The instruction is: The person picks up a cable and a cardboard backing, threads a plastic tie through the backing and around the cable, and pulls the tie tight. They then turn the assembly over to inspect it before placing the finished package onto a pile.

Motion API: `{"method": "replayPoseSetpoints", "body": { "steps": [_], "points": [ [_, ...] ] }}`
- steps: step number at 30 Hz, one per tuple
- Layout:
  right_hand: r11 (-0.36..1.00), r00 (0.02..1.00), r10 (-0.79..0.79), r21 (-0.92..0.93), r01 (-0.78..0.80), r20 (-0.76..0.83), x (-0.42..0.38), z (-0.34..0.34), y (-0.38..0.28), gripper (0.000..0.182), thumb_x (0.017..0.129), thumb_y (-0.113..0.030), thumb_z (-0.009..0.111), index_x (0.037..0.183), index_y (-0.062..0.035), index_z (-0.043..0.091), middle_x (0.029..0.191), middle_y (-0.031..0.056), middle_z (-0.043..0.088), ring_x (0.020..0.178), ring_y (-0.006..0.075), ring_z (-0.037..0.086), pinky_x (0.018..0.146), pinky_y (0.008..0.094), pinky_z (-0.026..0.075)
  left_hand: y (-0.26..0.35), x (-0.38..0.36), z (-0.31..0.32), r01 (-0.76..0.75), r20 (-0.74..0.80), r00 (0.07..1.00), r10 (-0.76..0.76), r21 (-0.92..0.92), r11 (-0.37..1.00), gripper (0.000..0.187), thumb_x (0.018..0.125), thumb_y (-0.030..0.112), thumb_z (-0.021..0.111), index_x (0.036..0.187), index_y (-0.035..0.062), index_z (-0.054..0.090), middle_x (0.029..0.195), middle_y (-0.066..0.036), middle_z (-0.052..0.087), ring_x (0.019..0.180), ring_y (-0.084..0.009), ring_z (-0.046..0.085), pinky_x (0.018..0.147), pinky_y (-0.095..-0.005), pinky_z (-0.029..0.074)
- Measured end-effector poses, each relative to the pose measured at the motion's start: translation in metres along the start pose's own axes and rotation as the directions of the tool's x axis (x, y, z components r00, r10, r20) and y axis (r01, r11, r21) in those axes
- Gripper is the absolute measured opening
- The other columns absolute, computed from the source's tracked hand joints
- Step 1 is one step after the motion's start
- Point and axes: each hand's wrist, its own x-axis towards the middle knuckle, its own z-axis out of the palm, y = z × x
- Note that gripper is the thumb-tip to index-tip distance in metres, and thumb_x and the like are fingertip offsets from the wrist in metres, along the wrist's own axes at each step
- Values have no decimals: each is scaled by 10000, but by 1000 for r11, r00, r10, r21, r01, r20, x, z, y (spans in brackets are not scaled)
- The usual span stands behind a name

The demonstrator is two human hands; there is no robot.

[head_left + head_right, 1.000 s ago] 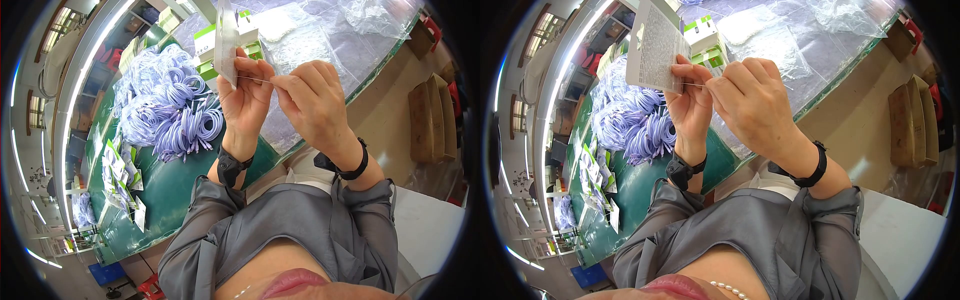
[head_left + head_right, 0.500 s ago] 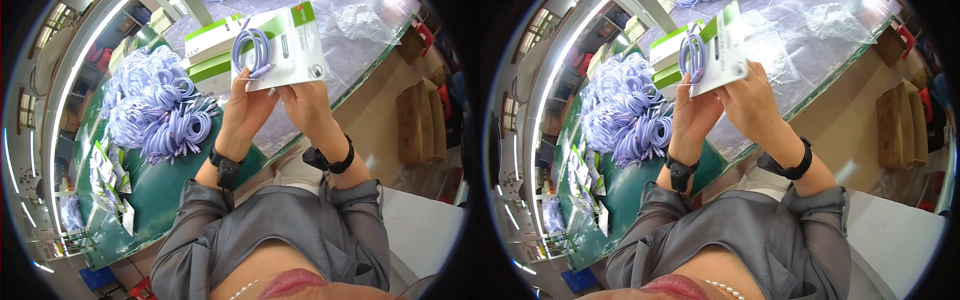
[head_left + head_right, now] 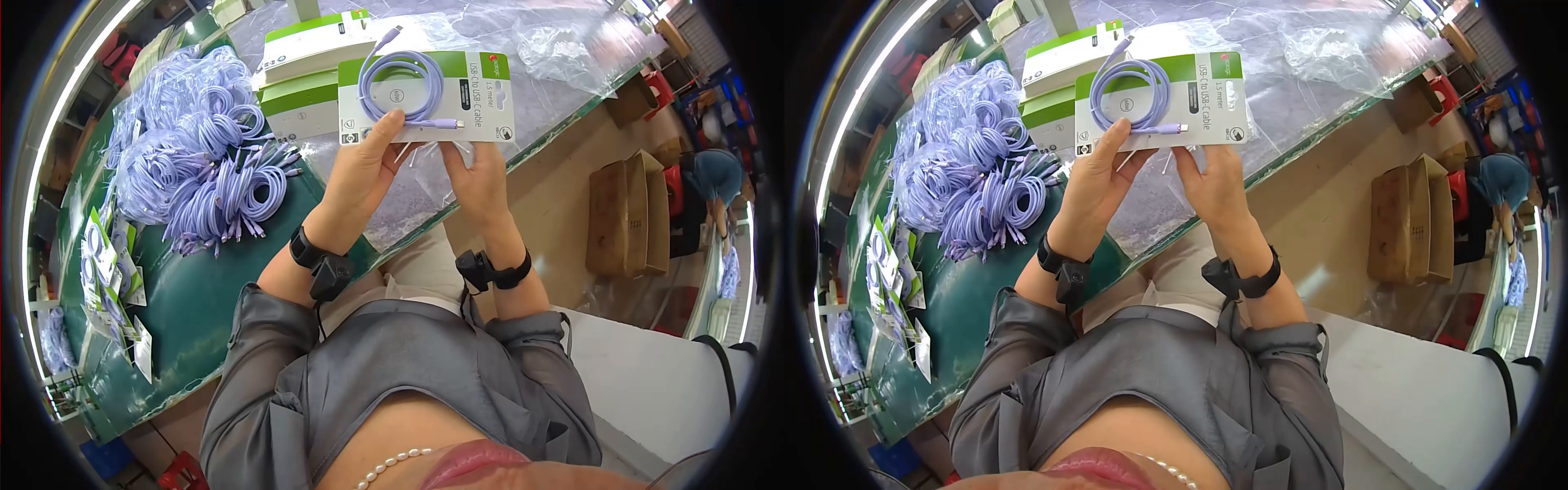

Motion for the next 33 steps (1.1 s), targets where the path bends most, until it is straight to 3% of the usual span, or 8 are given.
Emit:
{"method": "replayPoseSetpoints", "body": {
  "steps": [6,9,13,18,22,25,30,33],
  "points": [
    [969,978,42,-246,10,204,-7,-39,-37,304,771,2,687,1062,-65,632,1002,117,602,865,286,603,743,332,494,-11,2,-7,-125,-4,992,126,114,986,315,902,129,625,1185,23,536,1105,-71,608,986,-147,599,835,-292,509],
    [901,935,-336,-249,354,114,17,-38,-53,311,735,-7,718,1030,-71,640,1006,90,588,849,264,597,719,340,497,-16,-2,-5,-206,6,977,213,273,940,288,884,101,645,1144,12,558,1047,-55,613,924,-108,580,784,-256,484],
    [868,921,-361,-308,389,145,24,-34,-47,331,715,9,723,1028,-61,639,1040,79,574,868,263,595,719,346,502,-7,-14,0,-234,47,967,250,551,801,260,869,74,658,1106,8,574,987,-46,615,864,-90,564,727,-240,466],
    [909,943,-316,-249,333,106,18,-25,-49,347,703,17,731,1031,-47,636,1034,79,567,885,255,590,723,352,504,-5,-11,-4,-209,32,973,230,551,808,259,862,81,673,1096,15,583,960,-35,612,842,-88,554,690,-232,456],
    [934,958,-285,-232,271,-27,16,-22,-53,351,683,21,743,1015,-43,649,1027,74,559,869,249,582,728,347,503,-6,-10,1,-247,50,968,244,337,909,281,856,86,685,1105,11,579,970,-42,616,850,-94,569,692,-240,472],
    [917,941,-338,-238,322,-30,17,-24,-52,337,669,33,758,984,-36,663,1015,73,549,829,231,570,698,330,498,-5,-12,9,-200,4,980,201,141,970,297,853,88,691,1113,5,573,975,-46,620,875,-99,578,721,-247,485],
    [763,841,-541,-414,496,11,21,-27,-42,347,646,42,767,969,-47,674,1019,82,539,790,218,556,665,309,482,-7,-17,10,-233,-9,972,235,104,967,265,859,72,675,1096,-5,585,979,-50,626,880,-108,592,726,-249,496],
    [798,846,-532,-359,484,-42,14,-21,-38,317,661,-2,713,968,-64,660,989,55,560,828,213,550,710,314,455,-6,-24,5,-515,219,839,498,616,596,212,865,59,659,1057,-11,602,974,-44,628,857,-109,599,706,-243,497]
  ]
}}
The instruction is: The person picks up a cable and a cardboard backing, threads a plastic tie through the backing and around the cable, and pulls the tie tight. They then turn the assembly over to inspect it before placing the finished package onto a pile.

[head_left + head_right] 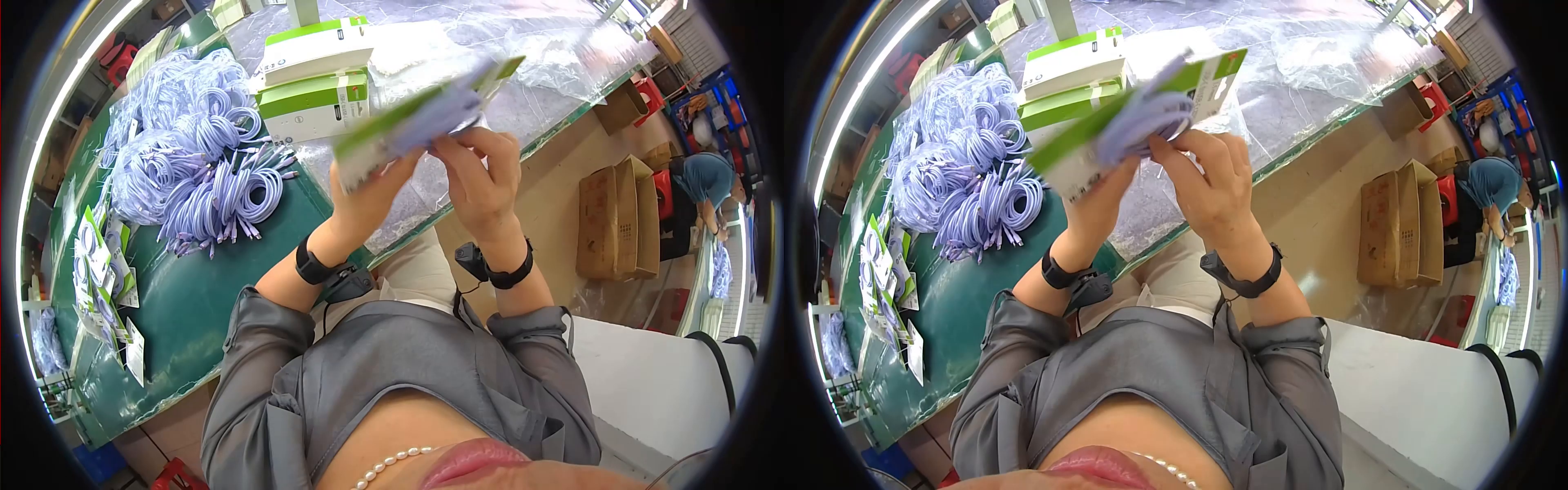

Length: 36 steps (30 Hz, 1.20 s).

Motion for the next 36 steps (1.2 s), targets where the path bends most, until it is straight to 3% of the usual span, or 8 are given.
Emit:
{"method": "replayPoseSetpoints", "body": {
  "steps": [5,8,13,15,16,20,28,36],
  "points": [
    [962,983,22,270,29,-182,-4,21,2,290,659,-16,713,939,-78,669,968,32,561,825,213,538,742,312,445,4,0,-1,-79,-10,997,80,52,996,193,862,34,652,1048,-5,618,965,-42,631,836,-102,603,692,-240,499],
    [952,964,-224,179,247,-140,6,21,2,366,630,68,744,945,-105,677,1031,57,538,840,227,529,685,327,443,7,-1,-1,168,-76,977,-200,-308,936,188,856,26,655,1041,5,633,953,-42,624,846,-83,592,701,-247,504],
    [948,956,-289,121,293,-50,3,15,9,383,760,-27,708,1124,-87,606,1168,84,522,991,261,547,789,369,478,6,-3,-1,252,-30,941,-337,-601,758,189,867,-32,601,1054,-12,623,1048,-105,614,939,-196,621,782,-300,525],
    [960,985,-174,218,174,-20,2,17,10,369,757,-45,710,1111,-88,614,1159,83,535,992,263,552,802,375,476,12,6,-11,-210,35,976,213,-62,976,243,826,-25,641,1068,-11,624,1069,-137,608,956,-232,620,792,-315,529],
    [959,993,-115,260,111,0,1,17,11,363,756,-54,711,1105,-88,617,1155,83,542,993,264,555,809,378,475,14,9,-14,-466,180,882,436,191,864,272,806,-21,661,1075,-11,624,1080,-152,605,964,-249,619,797,-322,531],
    [902,986,128,401,-160,105,-9,15,11,340,750,-91,715,1080,-90,633,1138,82,569,995,267,565,835,389,471,13,18,-14,-617,203,787,583,252,745,442,669,101,773,1100,75,677,1056,-96,611,914,-222,612,787,-284,507],
    [524,776,504,579,-624,380,-33,37,0,306,738,-165,723,1029,-93,664,1103,79,623,1000,274,586,887,412,463,14,17,-20,-673,244,738,629,328,663,469,634,145,784,1093,123,692,1071,-86,600,948,-238,608,811,-326,508],
    [390,697,644,647,-655,317,-29,34,-18,331,852,-175,654,1148,-41,592,1186,109,567,1048,259,568,905,335,463,16,16,-20,-669,197,742,641,280,689,472,617,131,791,1081,136,705,1064,-92,595,952,-241,607,811,-322,508]
  ]
}}
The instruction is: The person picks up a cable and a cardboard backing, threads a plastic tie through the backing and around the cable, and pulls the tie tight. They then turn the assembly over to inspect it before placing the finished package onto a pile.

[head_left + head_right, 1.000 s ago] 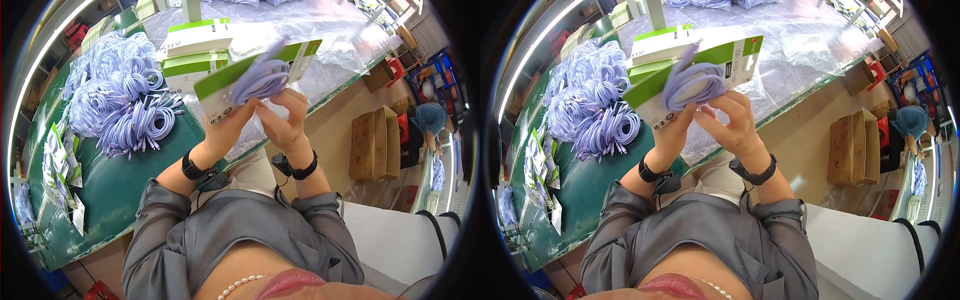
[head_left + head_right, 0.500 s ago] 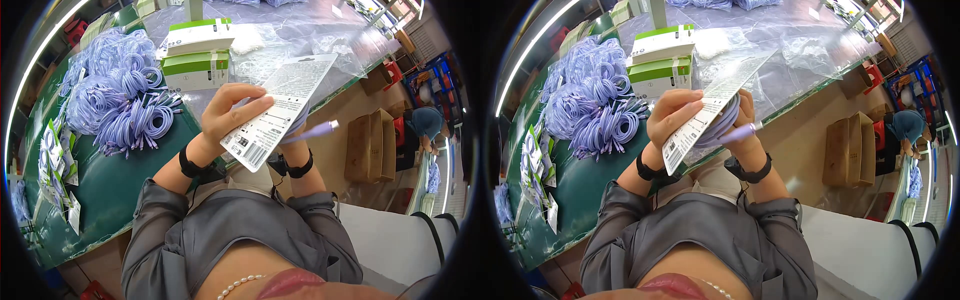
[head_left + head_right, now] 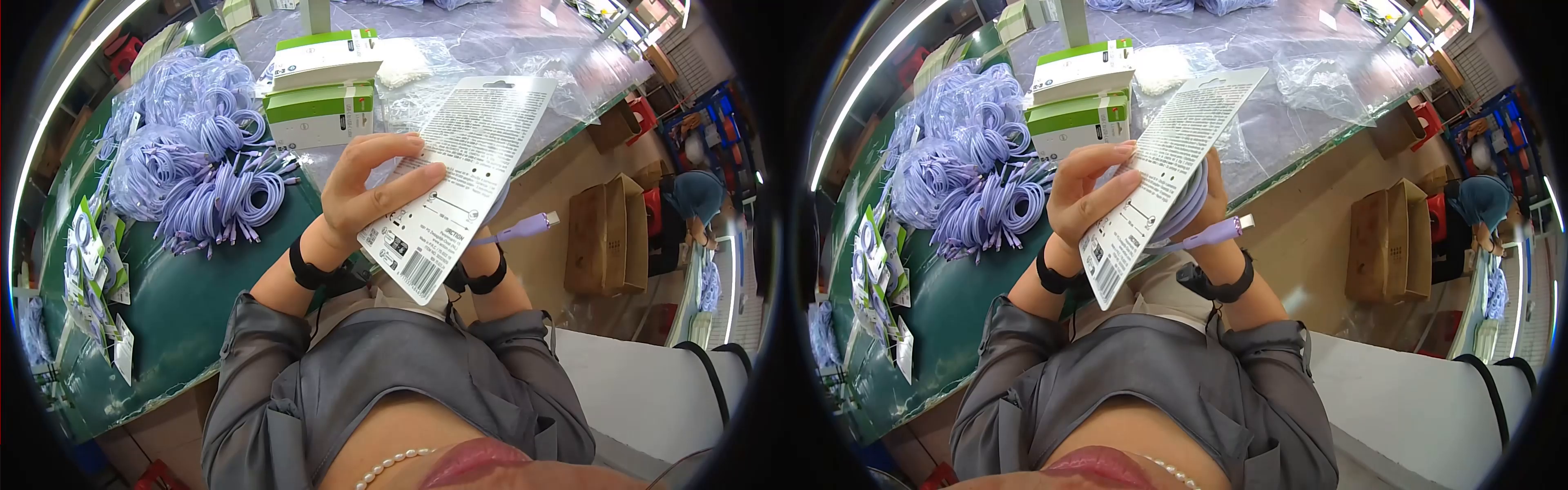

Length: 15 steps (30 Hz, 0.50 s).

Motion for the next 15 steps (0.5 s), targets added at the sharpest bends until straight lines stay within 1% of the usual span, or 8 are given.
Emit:
{"method": "replayPoseSetpoints", "body": {
  "steps": [1,4,5,6,8,12,13,15],
  "points": [
    [1000,1000,1,3,-1,4,-2,3,-1,331,852,-175,654,1148,-41,592,1186,109,567,1048,259,568,905,335,463,1,0,-1,2,0,1000,-2,5,1000,472,617,131,791,1081,136,705,1064,-92,595,952,-241,607,811,-322,508],
    [929,973,63,343,-139,223,-9,14,-3,405,916,-219,581,1255,-18,487,1139,99,566,1048,208,561,903,286,464,5,4,-9,-38,55,998,37,6,999,469,652,69,802,1100,103,667,1073,-100,592,955,-209,613,806,-301,511],
    [928,972,65,345,-142,227,-10,17,0,405,916,-219,581,1255,-18,487,1139,99,566,1048,208,561,903,286,464,9,5,-9,-35,55,998,34,10,999,469,652,69,802,1100,103,667,1073,-100,592,955,-209,613,806,-301,511],
    [858,942,123,443,-259,312,-11,19,6,420,932,-237,556,1278,-21,458,1161,99,555,1068,196,551,903,280,464,17,5,-9,167,36,986,-163,-193,967,463,667,47,799,1103,88,646,1079,-105,589,954,-197,613,805,-293,512],
    [654,849,199,579,-487,489,-13,22,12,450,964,-274,505,1324,-27,400,1203,98,532,1108,172,530,905,268,464,29,6,-7,491,118,845,-522,-558,669,455,698,3,793,1109,56,605,1090,-113,585,952,-174,613,803,-279,513],
    [495,889,216,740,-456,403,-18,15,-55,500,979,-315,466,1374,-35,341,1319,114,459,1217,193,458,982,295,415,32,12,-7,428,151,855,-496,-746,510,448,727,-34,775,1106,21,541,1085,-119,582,940,-154,610,807,-267,513],
    [494,888,222,739,-459,403,-20,13,-63,500,979,-315,466,1374,-35,341,1319,114,459,1217,193,458,982,295,415,32,11,-7,430,151,852,-501,-747,507,448,727,-34,775,1106,21,541,1085,-119,582,940,-154,610,807,-267,513],
    [711,875,280,527,-466,396,-24,8,-74,547,977,-334,467,1404,-36,303,1389,122,386,1287,218,379,1052,336,336,33,10,-7,424,151,865,-479,-732,533,449,699,-48,784,1095,34,591,1086,-115,571,956,-167,605,812,-263,517]
  ]
}}
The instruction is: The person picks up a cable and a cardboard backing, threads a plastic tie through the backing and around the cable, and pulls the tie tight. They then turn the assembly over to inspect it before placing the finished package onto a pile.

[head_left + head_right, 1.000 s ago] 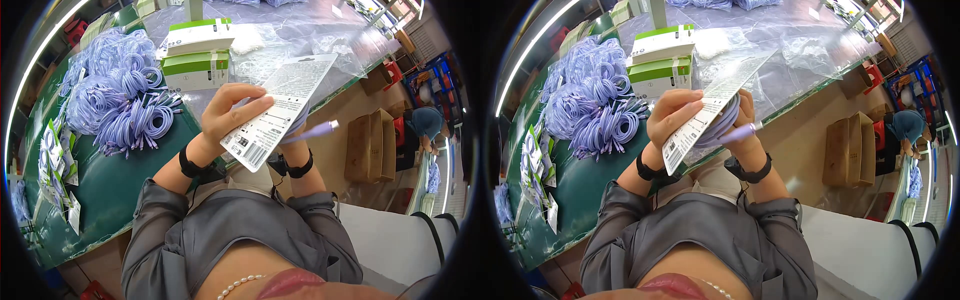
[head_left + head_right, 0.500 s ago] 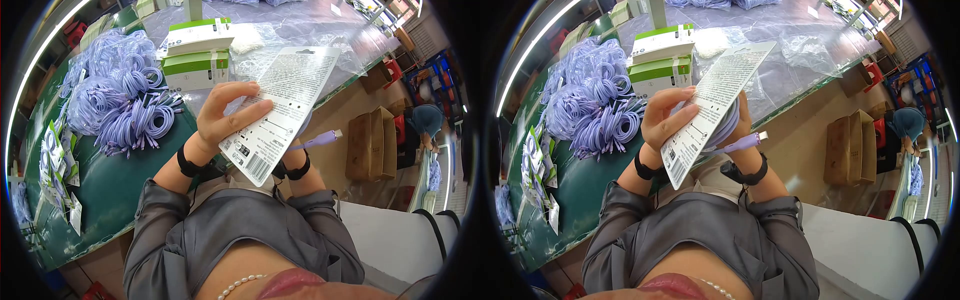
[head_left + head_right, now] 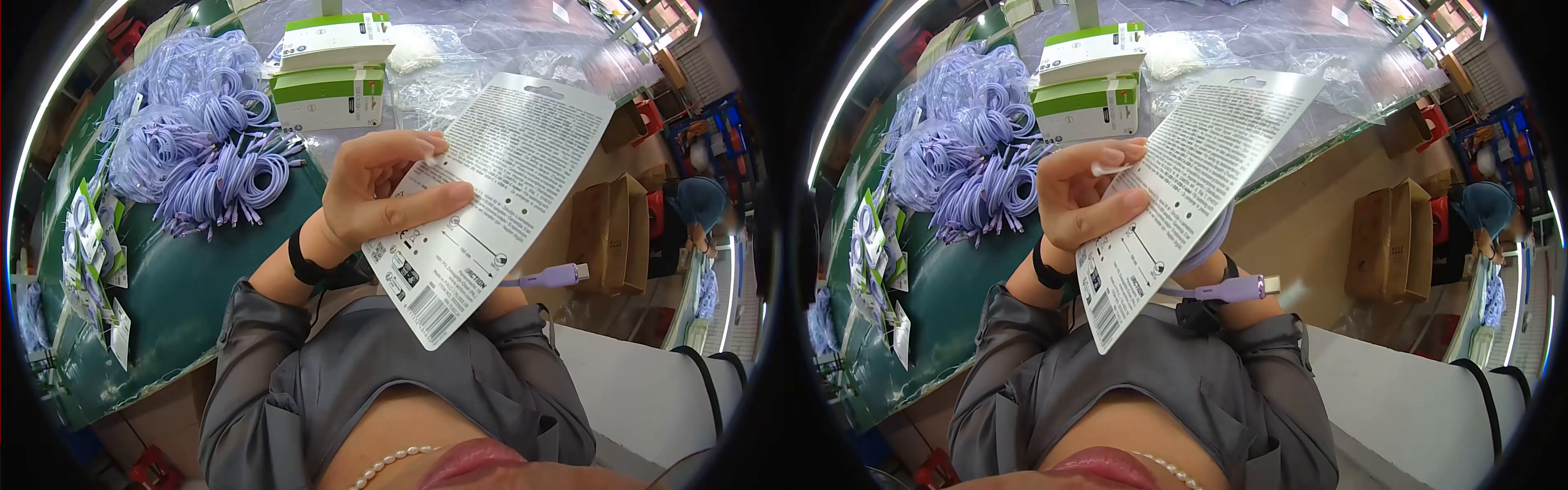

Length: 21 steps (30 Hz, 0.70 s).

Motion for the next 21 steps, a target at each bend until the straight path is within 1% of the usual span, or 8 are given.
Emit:
{"method": "replayPoseSetpoints", "body": {
  "steps": [1,2,3,5,10,13,18,21],
  "points": [
    [988,1000,18,-150,-21,-24,-3,0,-1,571,975,-344,468,1420,-36,284,1424,125,349,1322,230,340,1087,357,296,0,-1,0,-8,10,1000,8,13,1000,451,684,-55,788,1090,41,615,1086,-113,566,964,-173,602,814,-261,519],
    [989,999,22,-149,-26,-28,-4,-2,1,571,975,-344,468,1420,-36,284,1424,125,349,1322,230,340,1087,357,296,-2,-2,-2,-3,7,1000,3,11,1000,451,684,-55,788,1090,41,615,1086,-113,566,964,-173,602,814,-261,519],
    [985,999,35,-165,-40,-37,-5,-5,4,589,975,-350,467,1431,-39,262,1435,126,333,1334,243,319,1104,374,257,-4,-3,-5,-66,55,997,56,191,979,448,669,-53,794,1075,62,643,1097,-106,552,978,-182,596,819,-257,518],
    [978,997,58,-197,-68,-54,-7,-8,8,627,973,-363,466,1454,-44,219,1457,129,300,1357,267,276,1136,409,180,-5,-4,-8,-206,177,975,132,515,832,447,639,-49,807,1046,102,699,1118,-92,524,1007,-201,584,828,-249,518],
    [983,996,49,-174,-62,-73,-9,-11,15,661,974,-372,461,1475,-60,161,1487,126,246,1389,282,202,1146,429,128,-5,-3,-6,-292,208,955,210,554,780,449,606,-32,821,1007,155,742,1147,-70,485,1034,-220,567,834,-246,515],
    [952,996,-70,-301,48,-62,-5,-13,26,520,971,-292,496,1393,-39,327,1425,137,351,1307,274,363,1105,431,251,-8,-4,-4,-249,145,968,205,469,848,434,628,-39,814,1017,137,733,1150,-62,476,1031,-218,572,839,-257,516],
    [967,993,-100,-239,82,-64,-5,-14,32,496,967,-273,503,1374,-37,344,1412,138,364,1282,269,385,1086,424,273,-2,-1,-4,-176,162,979,127,344,922,409,648,-54,801,1010,122,729,1147,-76,479,1045,-228,577,841,-257,519],
    [975,991,-122,-195,108,-63,0,-15,36,479,964,-260,508,1359,-36,356,1403,138,374,1263,266,401,1072,419,289,8,-1,5,172,-19,985,-173,-57,983,396,663,-73,789,1010,104,722,1150,-93,477,1058,-245,583,836,-257,521]
  ]
}}
